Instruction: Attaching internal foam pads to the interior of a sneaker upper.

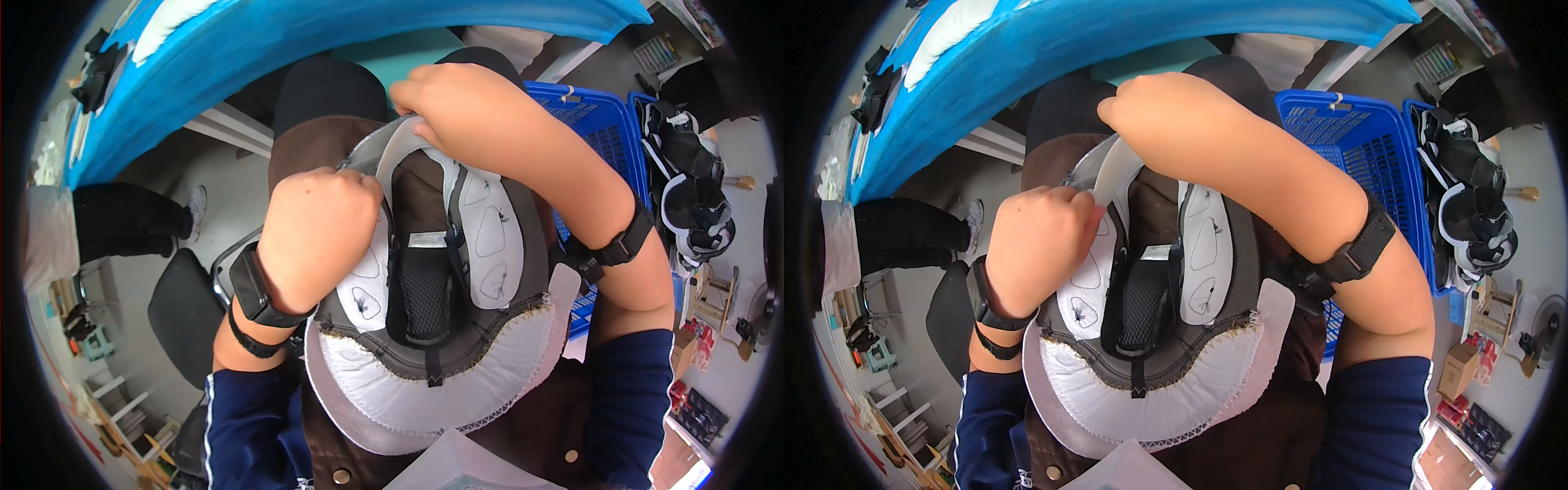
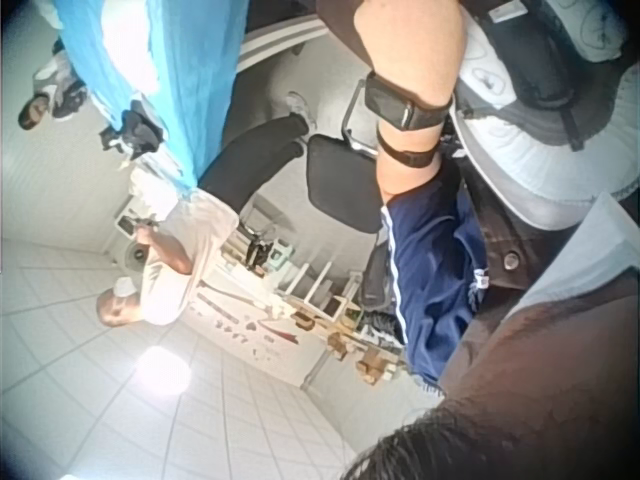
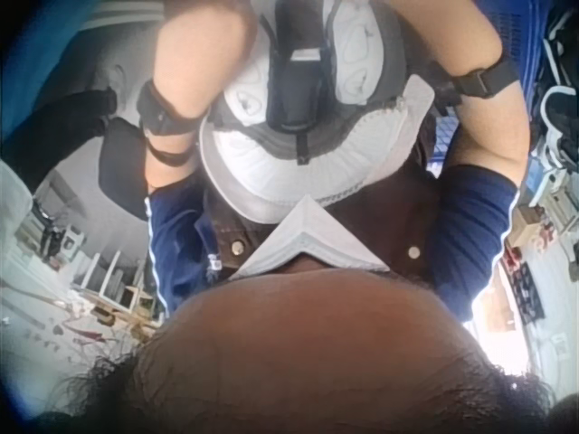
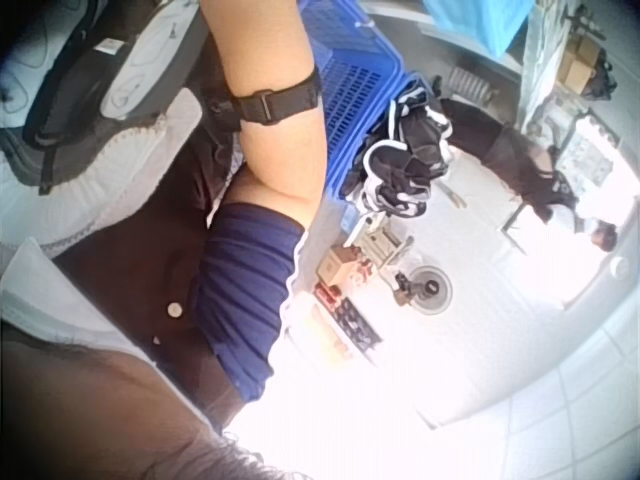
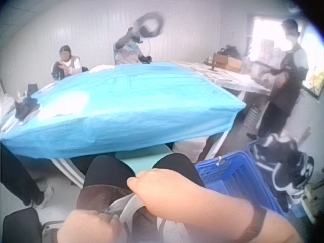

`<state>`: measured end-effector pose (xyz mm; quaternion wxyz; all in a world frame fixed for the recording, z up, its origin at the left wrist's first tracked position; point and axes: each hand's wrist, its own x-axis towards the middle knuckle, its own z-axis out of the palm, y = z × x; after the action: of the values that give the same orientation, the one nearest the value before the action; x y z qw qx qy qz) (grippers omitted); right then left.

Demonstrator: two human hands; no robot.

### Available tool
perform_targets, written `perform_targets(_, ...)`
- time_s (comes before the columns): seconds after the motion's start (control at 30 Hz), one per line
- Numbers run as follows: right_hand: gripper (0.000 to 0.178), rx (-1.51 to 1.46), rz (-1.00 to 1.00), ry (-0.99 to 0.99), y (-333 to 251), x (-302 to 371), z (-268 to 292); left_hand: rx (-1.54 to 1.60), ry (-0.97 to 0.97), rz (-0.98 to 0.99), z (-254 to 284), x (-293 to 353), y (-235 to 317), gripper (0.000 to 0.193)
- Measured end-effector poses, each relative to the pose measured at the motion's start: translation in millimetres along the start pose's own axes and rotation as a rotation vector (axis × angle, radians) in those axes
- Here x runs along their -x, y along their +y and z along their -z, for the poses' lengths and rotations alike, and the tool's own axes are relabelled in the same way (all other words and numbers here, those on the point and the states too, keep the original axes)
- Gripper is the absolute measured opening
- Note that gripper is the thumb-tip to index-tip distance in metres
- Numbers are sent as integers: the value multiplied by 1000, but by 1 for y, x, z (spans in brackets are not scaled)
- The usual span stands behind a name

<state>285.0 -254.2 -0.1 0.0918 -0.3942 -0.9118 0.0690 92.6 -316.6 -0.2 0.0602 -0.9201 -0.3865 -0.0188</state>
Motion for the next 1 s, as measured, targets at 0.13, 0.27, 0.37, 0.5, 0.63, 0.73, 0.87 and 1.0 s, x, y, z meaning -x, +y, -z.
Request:
perform_targets(0.13,16,-20,44,22,-3,-5,-9,50,11,9,-3,3,-3,21)
perform_targets(0.27,14,-16,95,62,2,-4,-11,146,120,94,4,-2,-11,22)
perform_targets(0.37,16,-35,93,48,7,-1,-11,386,350,172,-15,-17,-23,38)
perform_targets(0.5,18,-17,131,18,-1,-6,-7,1211,85,214,-49,-13,-41,65)
perform_targets(0.63,20,65,152,36,3,-5,-7,1188,54,175,-47,-15,-30,53)
perform_targets(0.73,20,115,198,78,2,-7,-6,1170,91,198,-48,-10,-27,50)
perform_targets(0.87,19,144,251,89,4,-11,-9,1257,95,272,-53,-4,-22,48)
perform_targets(1.0,15,130,234,55,6,-16,-11,1232,169,245,-59,0,-18,44)
